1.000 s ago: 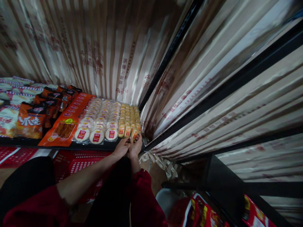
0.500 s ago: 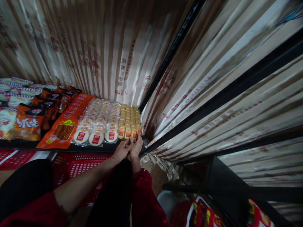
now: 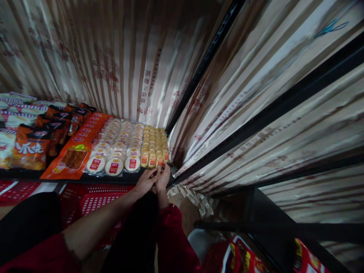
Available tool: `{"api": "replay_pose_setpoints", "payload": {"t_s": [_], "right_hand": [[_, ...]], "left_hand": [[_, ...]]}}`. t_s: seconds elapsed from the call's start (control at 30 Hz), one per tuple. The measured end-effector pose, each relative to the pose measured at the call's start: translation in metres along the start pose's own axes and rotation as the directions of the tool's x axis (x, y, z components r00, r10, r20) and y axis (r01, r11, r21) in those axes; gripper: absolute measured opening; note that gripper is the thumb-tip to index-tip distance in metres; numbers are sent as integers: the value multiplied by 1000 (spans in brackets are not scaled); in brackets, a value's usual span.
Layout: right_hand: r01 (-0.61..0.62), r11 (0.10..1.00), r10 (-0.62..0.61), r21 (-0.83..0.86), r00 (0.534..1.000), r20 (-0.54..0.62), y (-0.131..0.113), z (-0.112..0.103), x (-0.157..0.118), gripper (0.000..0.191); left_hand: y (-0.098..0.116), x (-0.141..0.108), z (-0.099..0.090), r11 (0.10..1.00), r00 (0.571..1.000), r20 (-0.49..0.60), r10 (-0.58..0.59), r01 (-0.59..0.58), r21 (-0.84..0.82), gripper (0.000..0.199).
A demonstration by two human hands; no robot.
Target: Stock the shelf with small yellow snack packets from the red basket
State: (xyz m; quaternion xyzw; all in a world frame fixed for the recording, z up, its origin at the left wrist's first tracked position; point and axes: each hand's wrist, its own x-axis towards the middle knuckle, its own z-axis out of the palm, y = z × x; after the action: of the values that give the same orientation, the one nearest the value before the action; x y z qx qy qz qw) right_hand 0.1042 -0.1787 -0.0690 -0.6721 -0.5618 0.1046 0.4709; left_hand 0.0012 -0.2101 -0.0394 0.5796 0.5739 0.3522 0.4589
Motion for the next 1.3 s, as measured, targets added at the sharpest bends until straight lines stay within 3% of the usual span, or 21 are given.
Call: {"api": "replay_pose_setpoints", "payload": {"t_s": [0.33, 0.63, 0.93, 1.13, 1.3], "right_hand": [[-24, 1000, 23, -6, 998, -65, -4, 0, 3, 42], [3, 999, -3, -32, 1000, 10, 3, -1, 20, 62], [15, 997, -9, -72, 997, 74, 8, -3, 23, 53], [36, 994, -30, -100, 997, 65, 9, -1, 20, 52], [61, 989, -55, -136, 997, 51, 7, -2, 19, 52]], "left_hand": [[1, -1, -1, 999, 1000, 2, 7, -8, 34, 40], [5, 1, 1, 998, 1000, -10, -20, 21, 57, 36], [0, -1, 5, 991, 1000, -11, 18, -17, 132, 33], [-2, 0, 6, 992, 1000, -20, 19, -17, 125, 31], [-6, 0, 9, 976, 999, -4, 45, -43, 214, 34]]}}
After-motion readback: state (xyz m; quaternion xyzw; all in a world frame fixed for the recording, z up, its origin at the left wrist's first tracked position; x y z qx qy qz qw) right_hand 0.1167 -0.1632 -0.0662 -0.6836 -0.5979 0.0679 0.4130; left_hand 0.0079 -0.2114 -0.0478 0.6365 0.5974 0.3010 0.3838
